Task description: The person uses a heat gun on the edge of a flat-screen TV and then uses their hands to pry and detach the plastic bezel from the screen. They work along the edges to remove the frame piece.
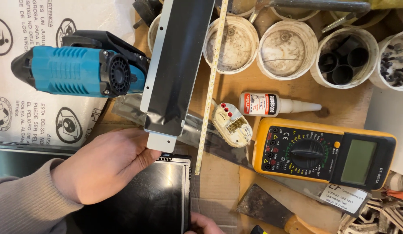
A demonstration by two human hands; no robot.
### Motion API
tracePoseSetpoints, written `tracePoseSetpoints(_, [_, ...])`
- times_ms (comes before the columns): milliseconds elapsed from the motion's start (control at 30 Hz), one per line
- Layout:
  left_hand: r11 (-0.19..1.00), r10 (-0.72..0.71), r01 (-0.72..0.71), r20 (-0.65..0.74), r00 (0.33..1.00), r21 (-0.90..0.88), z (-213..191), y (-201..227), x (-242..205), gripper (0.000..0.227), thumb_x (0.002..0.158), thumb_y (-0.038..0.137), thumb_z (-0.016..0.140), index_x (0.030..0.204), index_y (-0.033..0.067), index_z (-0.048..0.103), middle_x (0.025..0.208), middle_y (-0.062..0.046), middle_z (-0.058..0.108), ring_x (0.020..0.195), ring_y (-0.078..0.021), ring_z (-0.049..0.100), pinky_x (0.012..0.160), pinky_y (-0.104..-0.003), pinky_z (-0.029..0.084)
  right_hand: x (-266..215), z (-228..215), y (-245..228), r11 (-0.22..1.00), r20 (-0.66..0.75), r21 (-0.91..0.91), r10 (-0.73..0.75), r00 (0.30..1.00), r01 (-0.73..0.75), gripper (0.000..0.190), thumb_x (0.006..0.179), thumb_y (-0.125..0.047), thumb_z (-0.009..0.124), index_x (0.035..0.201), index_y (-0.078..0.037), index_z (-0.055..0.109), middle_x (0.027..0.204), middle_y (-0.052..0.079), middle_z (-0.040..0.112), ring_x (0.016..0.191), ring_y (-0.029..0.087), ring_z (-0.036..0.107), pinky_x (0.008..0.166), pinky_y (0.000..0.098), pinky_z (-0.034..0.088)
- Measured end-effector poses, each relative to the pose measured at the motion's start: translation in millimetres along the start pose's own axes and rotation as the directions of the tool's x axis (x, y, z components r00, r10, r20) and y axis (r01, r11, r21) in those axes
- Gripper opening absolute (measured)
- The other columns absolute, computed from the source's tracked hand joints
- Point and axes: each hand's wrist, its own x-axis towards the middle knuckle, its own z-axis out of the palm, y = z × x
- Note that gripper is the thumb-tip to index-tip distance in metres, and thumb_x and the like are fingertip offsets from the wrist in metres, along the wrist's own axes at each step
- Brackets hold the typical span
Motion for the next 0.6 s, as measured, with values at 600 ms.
tracePoseSetpoints(600, [0.999, -0.02, 0.024, -0.095, 0.995, 0.043, 16.0, 46.1, 18.1, 0.029, 0.105, 0.031, 0.05, 0.104, 0.0095, 0.069, 0.093, -0.013, 0.072, 0.092, -0.0382, 0.067, 0.079, -0.046, 0.052, -24.0, 41.5, -74.2, 0.972, -0.219, -0.192, -0.18, 0.959, 0.138, 0.037, 0.075, -0.01, 0.088, 0.112, -0.009, 0.083, 0.08, 0.003, 0.083, 0.078, 0.01, 0.076, 0.08, 0.0292, 0.062])
